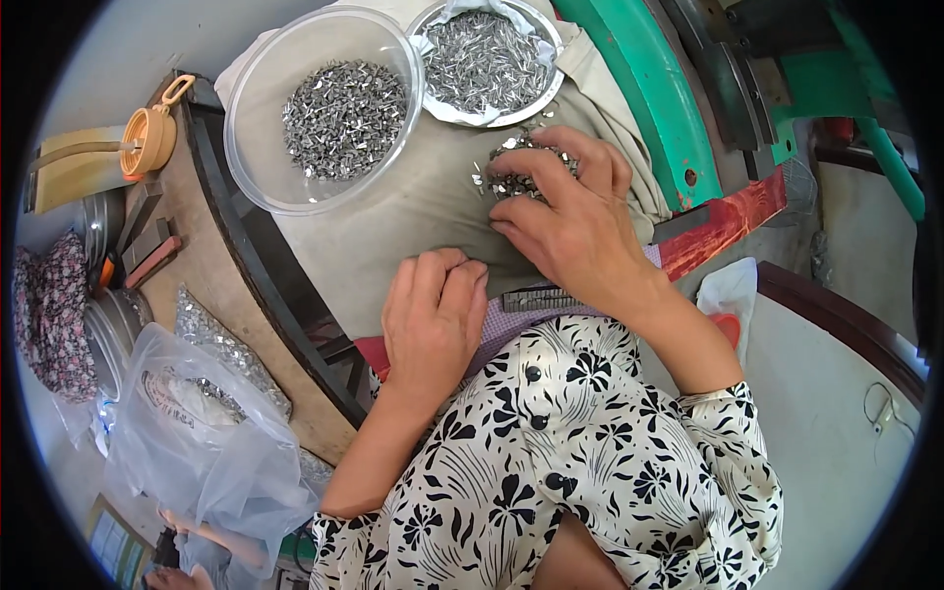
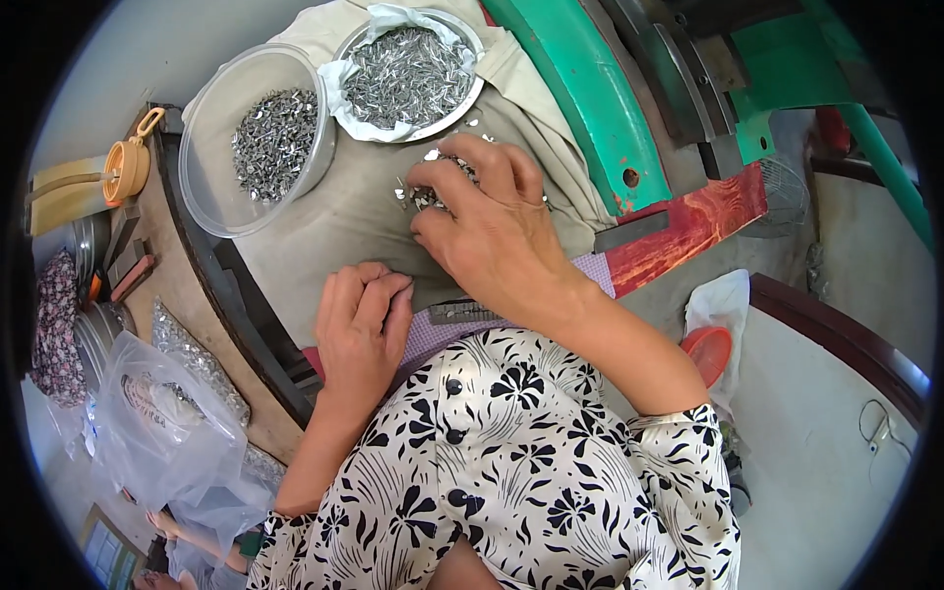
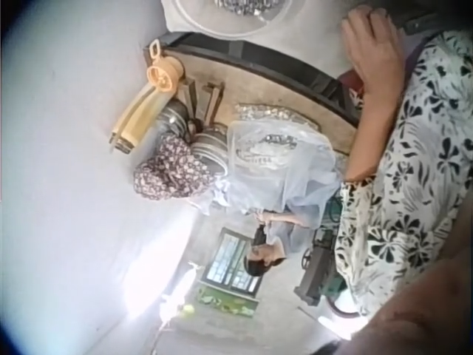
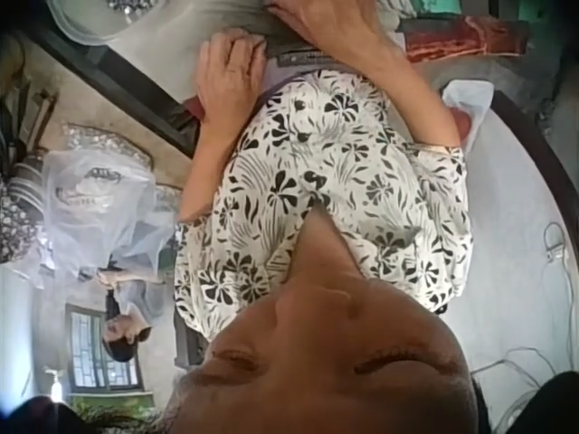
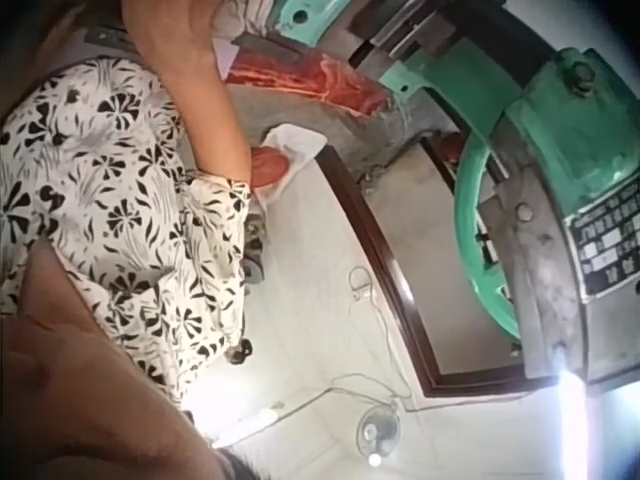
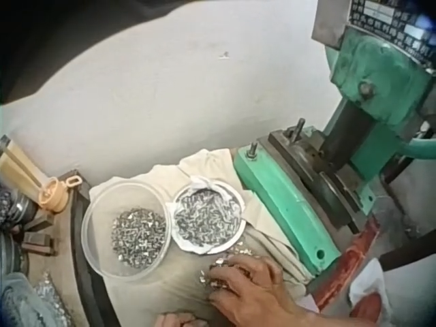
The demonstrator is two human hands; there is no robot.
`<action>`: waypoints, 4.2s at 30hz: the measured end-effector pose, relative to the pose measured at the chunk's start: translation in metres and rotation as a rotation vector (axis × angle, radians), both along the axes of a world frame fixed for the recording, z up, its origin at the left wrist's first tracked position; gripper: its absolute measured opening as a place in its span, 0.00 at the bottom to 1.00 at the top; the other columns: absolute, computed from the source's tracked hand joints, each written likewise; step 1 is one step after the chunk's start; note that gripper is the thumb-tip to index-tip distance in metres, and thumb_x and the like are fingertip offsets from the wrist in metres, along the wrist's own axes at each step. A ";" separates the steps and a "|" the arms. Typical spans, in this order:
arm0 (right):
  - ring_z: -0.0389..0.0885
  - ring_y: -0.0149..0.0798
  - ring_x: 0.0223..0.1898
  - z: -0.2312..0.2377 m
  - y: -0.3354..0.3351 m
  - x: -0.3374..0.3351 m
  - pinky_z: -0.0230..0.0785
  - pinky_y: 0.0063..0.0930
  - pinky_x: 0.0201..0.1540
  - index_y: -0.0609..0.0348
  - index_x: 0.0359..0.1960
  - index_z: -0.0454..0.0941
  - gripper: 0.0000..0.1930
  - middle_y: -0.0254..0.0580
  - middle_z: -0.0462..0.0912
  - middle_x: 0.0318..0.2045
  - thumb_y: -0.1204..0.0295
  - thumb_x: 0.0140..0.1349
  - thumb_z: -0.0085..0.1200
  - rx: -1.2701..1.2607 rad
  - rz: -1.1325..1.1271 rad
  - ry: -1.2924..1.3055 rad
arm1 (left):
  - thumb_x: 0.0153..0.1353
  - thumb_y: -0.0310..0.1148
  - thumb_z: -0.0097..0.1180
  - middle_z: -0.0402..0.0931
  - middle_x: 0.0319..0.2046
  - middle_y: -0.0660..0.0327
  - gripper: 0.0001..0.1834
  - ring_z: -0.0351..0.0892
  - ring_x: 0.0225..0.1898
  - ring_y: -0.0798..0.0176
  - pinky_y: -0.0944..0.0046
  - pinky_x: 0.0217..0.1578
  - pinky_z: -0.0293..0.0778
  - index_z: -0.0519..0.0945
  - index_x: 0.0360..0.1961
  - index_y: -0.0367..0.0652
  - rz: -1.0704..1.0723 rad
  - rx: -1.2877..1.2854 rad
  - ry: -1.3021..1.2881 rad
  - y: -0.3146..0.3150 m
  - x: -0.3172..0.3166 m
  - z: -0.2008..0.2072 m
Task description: Placing small metal components into a guide and using an industrial press machine to secure them.
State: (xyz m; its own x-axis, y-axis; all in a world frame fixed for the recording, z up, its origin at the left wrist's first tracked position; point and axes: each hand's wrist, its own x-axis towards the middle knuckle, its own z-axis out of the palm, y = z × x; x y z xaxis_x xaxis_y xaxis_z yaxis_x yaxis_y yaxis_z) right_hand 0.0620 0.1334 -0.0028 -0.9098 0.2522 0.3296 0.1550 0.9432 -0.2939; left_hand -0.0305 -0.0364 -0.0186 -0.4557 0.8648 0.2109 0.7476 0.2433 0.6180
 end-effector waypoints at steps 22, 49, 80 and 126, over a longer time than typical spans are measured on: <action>0.68 0.48 0.59 0.007 -0.034 0.085 0.51 0.42 0.60 0.43 0.32 0.89 0.09 0.26 0.82 0.49 0.65 0.47 0.72 -0.239 -0.189 -0.014 | 0.49 0.27 0.66 0.78 0.40 0.61 0.14 0.78 0.41 0.56 0.58 0.40 0.71 0.81 0.39 0.41 -0.243 0.046 -0.109 -0.003 0.002 0.007; 0.70 0.48 0.57 0.019 -0.002 0.034 0.53 0.48 0.59 0.46 0.34 0.88 0.09 0.29 0.81 0.46 0.67 0.48 0.70 -0.157 -0.110 -0.012 | 0.48 0.29 0.71 0.76 0.43 0.59 0.16 0.76 0.43 0.52 0.55 0.43 0.72 0.82 0.40 0.41 -0.205 -0.092 -0.310 0.002 -0.006 0.020; 0.67 0.47 0.62 0.000 -0.004 -0.025 0.48 0.49 0.64 0.52 0.27 0.84 0.06 0.30 0.79 0.49 0.70 0.47 0.67 0.052 -0.061 -0.066 | 0.51 0.31 0.68 0.77 0.37 0.64 0.09 0.76 0.39 0.58 0.59 0.38 0.69 0.82 0.33 0.44 -0.221 -0.022 -0.092 0.009 0.003 0.009; 0.67 0.47 0.61 0.012 0.011 0.038 0.50 0.51 0.62 0.48 0.23 0.82 0.05 0.27 0.80 0.49 0.69 0.44 0.67 -0.186 -0.005 -0.110 | 0.49 0.22 0.68 0.79 0.37 0.60 0.10 0.80 0.38 0.54 0.57 0.38 0.77 0.82 0.34 0.39 -0.242 -0.070 -0.184 0.004 -0.003 0.019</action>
